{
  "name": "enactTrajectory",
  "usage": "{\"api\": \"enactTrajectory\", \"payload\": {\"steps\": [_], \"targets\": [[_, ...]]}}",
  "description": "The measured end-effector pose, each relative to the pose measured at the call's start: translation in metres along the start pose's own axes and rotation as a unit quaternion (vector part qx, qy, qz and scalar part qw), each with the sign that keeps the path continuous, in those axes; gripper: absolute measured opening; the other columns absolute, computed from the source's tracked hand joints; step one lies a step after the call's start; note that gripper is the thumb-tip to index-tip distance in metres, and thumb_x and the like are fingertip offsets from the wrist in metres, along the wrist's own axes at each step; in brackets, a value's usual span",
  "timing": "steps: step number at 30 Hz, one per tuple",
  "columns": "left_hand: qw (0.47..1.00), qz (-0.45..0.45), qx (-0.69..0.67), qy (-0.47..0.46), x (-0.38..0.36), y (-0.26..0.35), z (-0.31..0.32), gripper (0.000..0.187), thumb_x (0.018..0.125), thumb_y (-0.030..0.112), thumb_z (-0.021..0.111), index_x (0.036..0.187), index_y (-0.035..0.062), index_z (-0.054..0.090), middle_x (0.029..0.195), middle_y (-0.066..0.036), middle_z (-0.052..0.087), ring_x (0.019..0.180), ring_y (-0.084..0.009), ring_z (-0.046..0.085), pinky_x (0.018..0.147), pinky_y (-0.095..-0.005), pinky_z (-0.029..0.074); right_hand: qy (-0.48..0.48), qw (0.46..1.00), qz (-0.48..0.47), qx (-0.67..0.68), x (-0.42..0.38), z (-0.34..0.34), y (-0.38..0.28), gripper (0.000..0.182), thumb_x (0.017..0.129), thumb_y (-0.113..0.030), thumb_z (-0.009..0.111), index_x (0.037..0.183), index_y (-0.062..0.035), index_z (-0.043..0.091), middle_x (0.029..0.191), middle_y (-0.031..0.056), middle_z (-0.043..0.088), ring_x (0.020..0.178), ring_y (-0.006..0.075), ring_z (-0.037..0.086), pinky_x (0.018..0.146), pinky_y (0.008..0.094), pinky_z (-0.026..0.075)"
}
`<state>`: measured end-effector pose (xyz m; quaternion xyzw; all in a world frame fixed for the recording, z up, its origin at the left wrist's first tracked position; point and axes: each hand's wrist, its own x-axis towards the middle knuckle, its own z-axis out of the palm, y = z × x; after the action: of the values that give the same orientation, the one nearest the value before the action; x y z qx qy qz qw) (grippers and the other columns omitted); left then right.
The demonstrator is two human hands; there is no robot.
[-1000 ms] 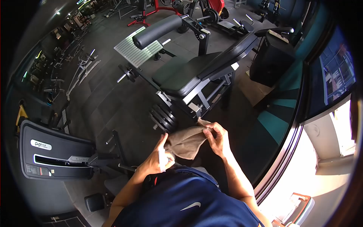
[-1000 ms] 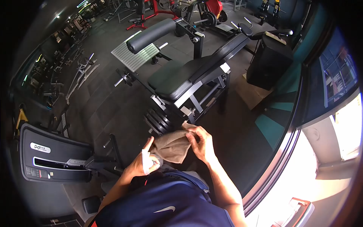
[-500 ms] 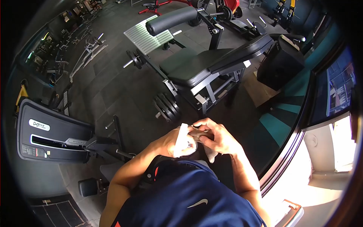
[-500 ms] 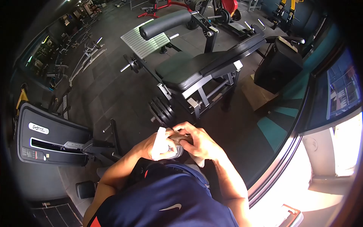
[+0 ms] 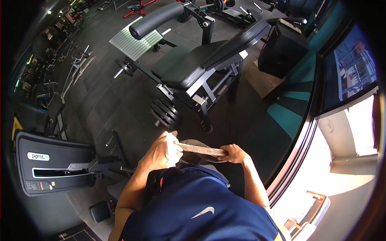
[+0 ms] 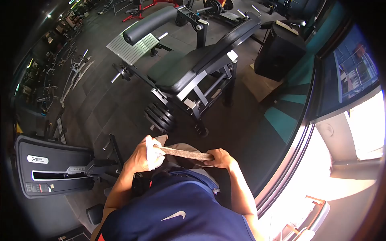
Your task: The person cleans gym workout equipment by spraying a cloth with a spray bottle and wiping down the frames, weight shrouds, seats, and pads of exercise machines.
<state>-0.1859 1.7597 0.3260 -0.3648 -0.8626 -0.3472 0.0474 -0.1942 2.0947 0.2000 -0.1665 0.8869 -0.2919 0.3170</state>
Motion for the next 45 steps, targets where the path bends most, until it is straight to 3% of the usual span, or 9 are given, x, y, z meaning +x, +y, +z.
{"api": "enactTrajectory", "payload": {"steps": [5, 10, 13, 20, 25, 28, 31, 37, 45], "targets": [[0.998, -0.032, 0.029, 0.039, 0.002, -0.005, 0.023, 0.010, 0.075, 0.013, 0.074, 0.079, 0.0064, 0.067, 0.085, -0.009, 0.061, 0.082, -0.0269, 0.059, 0.078, -0.0385, 0.045, 0.379, 0.913, 0.138, -0.056, 0.038, 0.052, 0.064, 0.023, 0.083, -0.019, 0.065, 0.101, -0.0076, 0.070, 0.098, 0.0222, 0.071, 0.085, 0.0342, 0.072, 0.074, 0.0440, 0.057], [0.992, -0.037, -0.110, -0.051, 0.031, 0.012, 0.077, 0.015, 0.068, 0.015, 0.072, 0.079, 0.0057, 0.074, 0.092, -0.006, 0.069, 0.090, -0.0271, 0.061, 0.084, -0.0383, 0.049, 0.213, 0.691, -0.036, 0.690, 0.073, 0.061, 0.054, 0.049, 0.093, -0.045, 0.062, 0.132, -0.0170, 0.052, 0.128, 0.0071, 0.058, 0.118, 0.0257, 0.054, 0.097, 0.0436, 0.049], [0.982, 0.038, -0.173, -0.064, 0.041, 0.015, 0.101, 0.015, 0.075, 0.014, 0.064, 0.079, -0.0004, 0.067, 0.084, -0.012, 0.069, 0.088, -0.0297, 0.063, 0.086, -0.0414, 0.045, 0.353, 0.920, 0.115, -0.125, 0.075, 0.030, 0.023, 0.052, 0.095, -0.039, 0.061, 0.140, -0.0151, 0.049, 0.139, 0.0060, 0.053, 0.130, 0.0237, 0.047, 0.111, 0.0351, 0.038], [0.984, 0.024, -0.138, -0.114, 0.052, 0.026, 0.095, 0.010, 0.074, 0.013, 0.061, 0.077, 0.0030, 0.062, 0.087, -0.009, 0.068, 0.088, -0.0267, 0.061, 0.087, -0.0402, 0.044, 0.549, 0.791, 0.167, 0.214, 0.052, -0.002, 0.088, 0.035, 0.093, -0.029, 0.060, 0.125, -0.0141, 0.059, 0.122, 0.0120, 0.061, 0.114, 0.0299, 0.059, 0.098, 0.0406, 0.048], [0.991, -0.091, 0.002, -0.093, 0.049, -0.014, 0.081, 0.016, 0.072, 0.017, 0.068, 0.077, 0.0028, 0.071, 0.086, -0.012, 0.070, 0.086, -0.0290, 0.065, 0.079, -0.0407, 0.050, 0.265, 0.912, 0.314, 0.000, 0.016, -0.004, 0.127, 0.030, 0.086, -0.017, 0.063, 0.115, -0.0127, 0.066, 0.120, 0.0222, 0.062, 0.108, 0.0392, 0.062, 0.092, 0.0474, 0.052], [0.991, -0.115, -0.051, 0.050, 0.039, -0.052, 0.097, 0.017, 0.075, 0.015, 0.061, 0.066, 0.0011, 0.063, 0.059, -0.018, 0.060, 0.056, -0.0355, 0.060, 0.059, -0.0445, 0.048, 0.364, 0.914, 0.101, -0.152, 0.005, 0.018, 0.097, 0.033, 0.078, -0.005, 0.061, 0.110, -0.0103, 0.069, 0.134, 0.0181, 0.055, 0.119, 0.0449, 0.053, 0.092, 0.0508, 0.050], [0.973, -0.228, -0.011, 0.027, 0.017, -0.078, 0.112, 0.024, 0.075, 0.021, 0.067, 0.079, -0.0031, 0.068, 0.067, -0.020, 0.065, 0.059, -0.0358, 0.063, 0.060, -0.0427, 0.052, 0.111, 0.989, 0.078, 0.061, 0.021, 0.046, 0.095, 0.027, 0.079, -0.022, 0.069, 0.099, -0.0035, 0.072, 0.090, 0.0181, 0.071, 0.086, 0.0334, 0.068, 0.077, 0.0390, 0.054], [0.983, -0.172, -0.029, -0.055, 0.026, -0.043, 0.121, 0.018, 0.076, 0.012, 0.065, 0.087, -0.0020, 0.069, 0.082, -0.016, 0.069, 0.078, -0.0329, 0.067, 0.070, -0.0428, 0.052, -0.051, 0.518, 0.156, 0.839, 0.045, 0.084, -0.018, 0.063, 0.091, -0.041, 0.071, 0.130, 0.0051, 0.054, 0.120, 0.0149, 0.065, 0.107, 0.0229, 0.063, 0.092, 0.0382, 0.053], [0.946, -0.091, -0.231, -0.210, -0.006, -0.032, 0.106, 0.031, 0.082, 0.009, 0.063, 0.111, -0.0009, 0.059, 0.082, -0.012, 0.066, 0.083, -0.0309, 0.068, 0.088, -0.0430, 0.053, 0.115, 0.594, 0.089, 0.792, 0.080, 0.077, -0.026, 0.016, 0.091, -0.009, 0.058, 0.102, 0.0005, 0.064, 0.093, 0.0107, 0.070, 0.082, 0.0219, 0.069, 0.078, 0.0355, 0.058]]}}
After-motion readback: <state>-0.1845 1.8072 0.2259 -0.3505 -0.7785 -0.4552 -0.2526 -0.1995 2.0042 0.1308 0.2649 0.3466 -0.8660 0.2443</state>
